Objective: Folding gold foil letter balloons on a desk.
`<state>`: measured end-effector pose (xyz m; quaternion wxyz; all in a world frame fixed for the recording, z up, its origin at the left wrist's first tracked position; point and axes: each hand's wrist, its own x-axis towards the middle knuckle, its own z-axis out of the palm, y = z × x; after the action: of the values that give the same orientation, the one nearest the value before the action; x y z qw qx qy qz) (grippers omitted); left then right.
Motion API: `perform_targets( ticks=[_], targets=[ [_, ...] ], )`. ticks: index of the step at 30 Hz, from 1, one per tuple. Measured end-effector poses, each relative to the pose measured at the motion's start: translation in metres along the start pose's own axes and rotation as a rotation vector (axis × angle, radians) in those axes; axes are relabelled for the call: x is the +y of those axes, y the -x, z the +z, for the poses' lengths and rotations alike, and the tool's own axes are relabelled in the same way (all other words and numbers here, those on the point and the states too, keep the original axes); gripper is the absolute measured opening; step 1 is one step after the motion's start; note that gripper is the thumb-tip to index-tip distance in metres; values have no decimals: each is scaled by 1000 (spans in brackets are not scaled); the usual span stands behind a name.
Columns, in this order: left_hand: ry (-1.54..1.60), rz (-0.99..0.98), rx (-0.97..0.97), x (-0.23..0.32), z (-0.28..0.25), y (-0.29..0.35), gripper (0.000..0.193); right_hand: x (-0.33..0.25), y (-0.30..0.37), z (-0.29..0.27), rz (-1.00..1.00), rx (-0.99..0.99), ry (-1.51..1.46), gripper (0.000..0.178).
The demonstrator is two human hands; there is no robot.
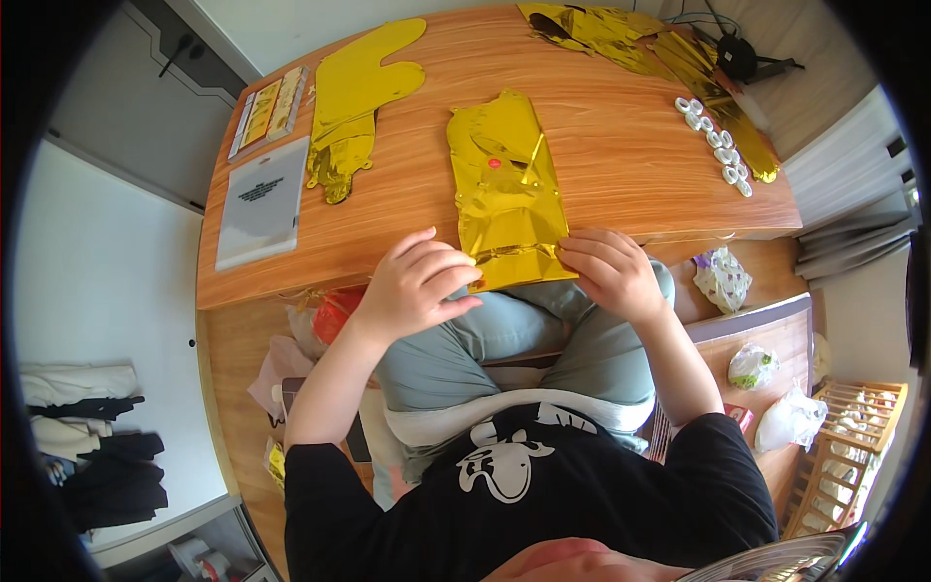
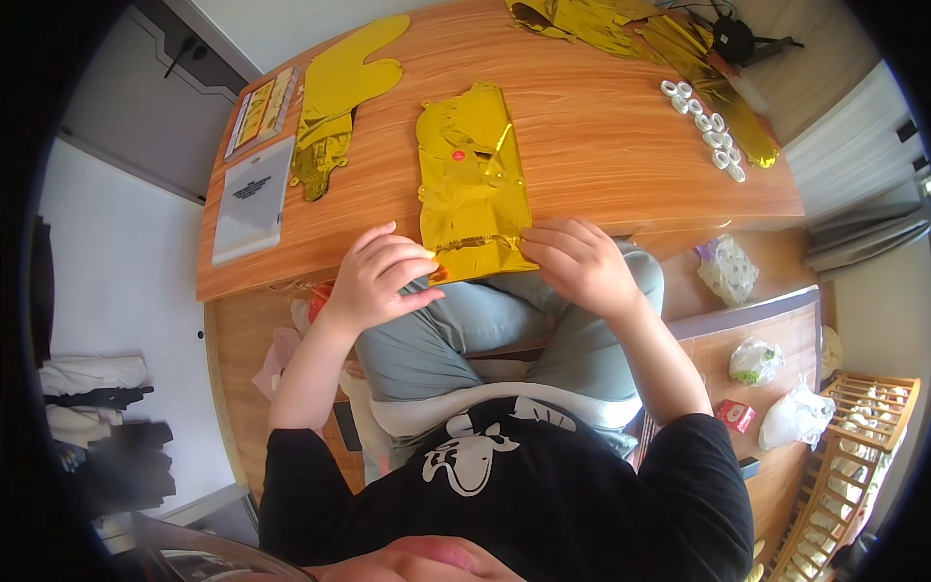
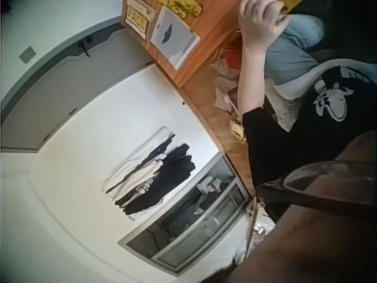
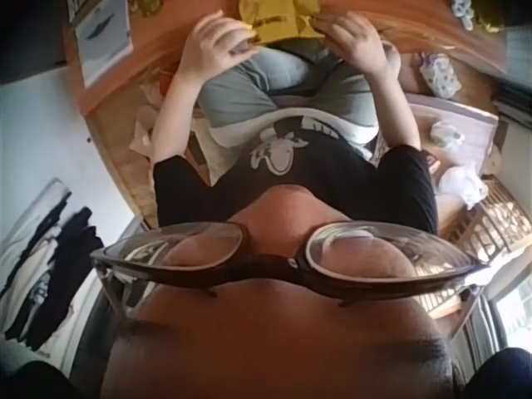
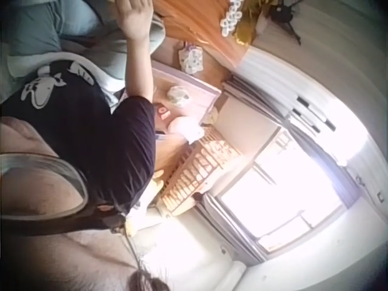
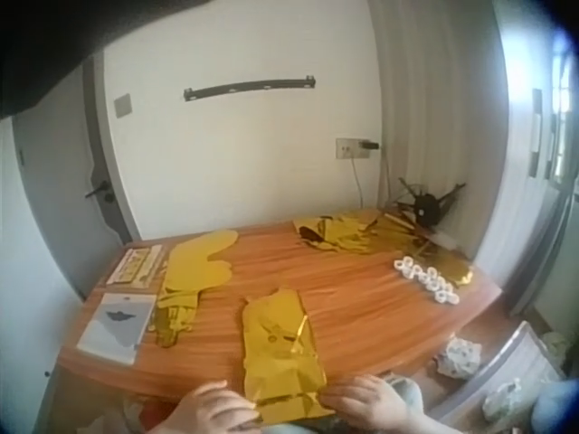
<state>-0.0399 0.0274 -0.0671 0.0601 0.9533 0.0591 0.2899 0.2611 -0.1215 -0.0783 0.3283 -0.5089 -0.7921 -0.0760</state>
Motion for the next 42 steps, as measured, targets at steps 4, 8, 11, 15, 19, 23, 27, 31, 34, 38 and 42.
perform_targets(
  ticks=[4, 8, 11, 15, 19, 23, 27, 31, 34, 38, 42],
  targets=[
    [-150, -195, -12, 12, 15, -2, 98, -5, 6, 2, 66, -22, -11, 43],
    [-190, -306, -62, 9, 17, -22, 89, -11, -10, 3, 212, -94, 76, 62],
    [-300, -290, -141, 7, 17, -23, 84, -15, -29, 3, 225, -128, 198, 76],
    [-237, -315, -190, 6, 18, -25, 80, -10, -37, 5, 217, -203, 243, 79],
    [-200, -302, -203, 3, 20, -21, 77, -12, -42, 1, 254, -242, 178, 73],
    [-198, -259, -161, 3, 18, -18, 74, -13, -40, -1, 253, -276, 169, 70],
    [-225, -263, -172, 4, 14, -15, 68, -13, -35, 1, 213, -227, 170, 65],
    [-224, -184, -141, -4, 18, -10, 61, -11, -32, 3, 177, -214, 178, 52],
    [-171, -181, -136, -5, 19, -9, 59, -5, -30, 4, 159, -195, 152, 45],
    [-167, -153, -141, -5, 15, -13, 55, 4, -30, 5, 102, -129, 77, 42],
    [-181, -143, -135, -6, 13, -13, 54, 3, -31, 7, 90, -124, 79, 43]
  ],
)
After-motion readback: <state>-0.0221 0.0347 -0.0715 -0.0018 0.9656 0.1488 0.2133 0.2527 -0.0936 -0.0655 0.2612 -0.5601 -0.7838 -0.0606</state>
